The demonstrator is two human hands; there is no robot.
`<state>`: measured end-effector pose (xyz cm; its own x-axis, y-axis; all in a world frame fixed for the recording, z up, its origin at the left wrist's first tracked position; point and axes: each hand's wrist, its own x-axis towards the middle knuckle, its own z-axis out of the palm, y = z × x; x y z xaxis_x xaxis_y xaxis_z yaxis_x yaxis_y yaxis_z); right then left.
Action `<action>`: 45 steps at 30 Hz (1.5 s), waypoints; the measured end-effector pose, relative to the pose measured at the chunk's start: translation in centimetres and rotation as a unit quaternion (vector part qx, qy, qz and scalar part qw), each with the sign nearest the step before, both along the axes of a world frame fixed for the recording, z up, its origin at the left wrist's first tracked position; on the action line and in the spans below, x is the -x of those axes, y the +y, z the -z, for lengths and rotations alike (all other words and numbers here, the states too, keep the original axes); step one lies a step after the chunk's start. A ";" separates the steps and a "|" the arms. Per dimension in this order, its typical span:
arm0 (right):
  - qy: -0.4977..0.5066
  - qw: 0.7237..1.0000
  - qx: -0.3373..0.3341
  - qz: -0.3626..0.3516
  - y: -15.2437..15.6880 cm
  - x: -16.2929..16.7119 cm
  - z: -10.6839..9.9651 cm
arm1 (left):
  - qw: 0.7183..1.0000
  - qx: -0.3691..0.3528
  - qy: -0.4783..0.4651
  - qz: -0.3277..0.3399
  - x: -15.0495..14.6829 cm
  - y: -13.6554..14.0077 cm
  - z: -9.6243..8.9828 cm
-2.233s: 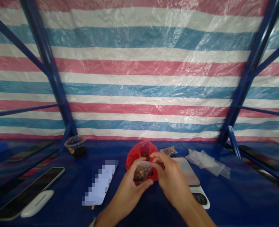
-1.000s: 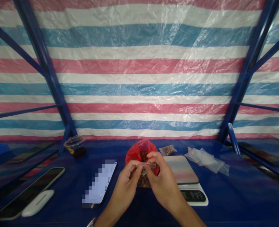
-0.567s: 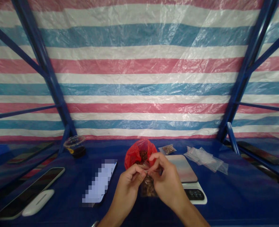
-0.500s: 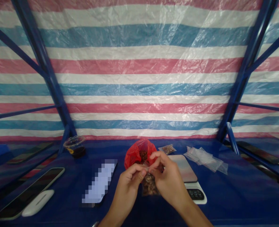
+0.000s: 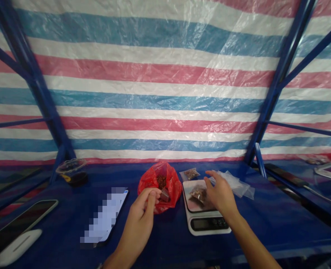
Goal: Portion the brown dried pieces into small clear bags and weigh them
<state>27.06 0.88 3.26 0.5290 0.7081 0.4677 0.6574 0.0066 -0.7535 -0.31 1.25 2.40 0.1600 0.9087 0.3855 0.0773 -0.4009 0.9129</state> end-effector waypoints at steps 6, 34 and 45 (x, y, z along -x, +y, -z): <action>-0.032 0.993 -0.076 0.087 -1.1 -0.2 -1.2 | 0.999 0.006 0.035 0.035 -0.2 -0.5 0.0; -0.102 0.976 -0.173 0.079 -1.6 0.2 -1.0 | 0.993 -0.012 0.100 0.057 0.4 -0.4 0.4; -0.249 0.967 0.035 0.053 -0.6 -1.4 2.0 | 0.993 -0.009 0.099 0.059 0.4 -0.4 0.4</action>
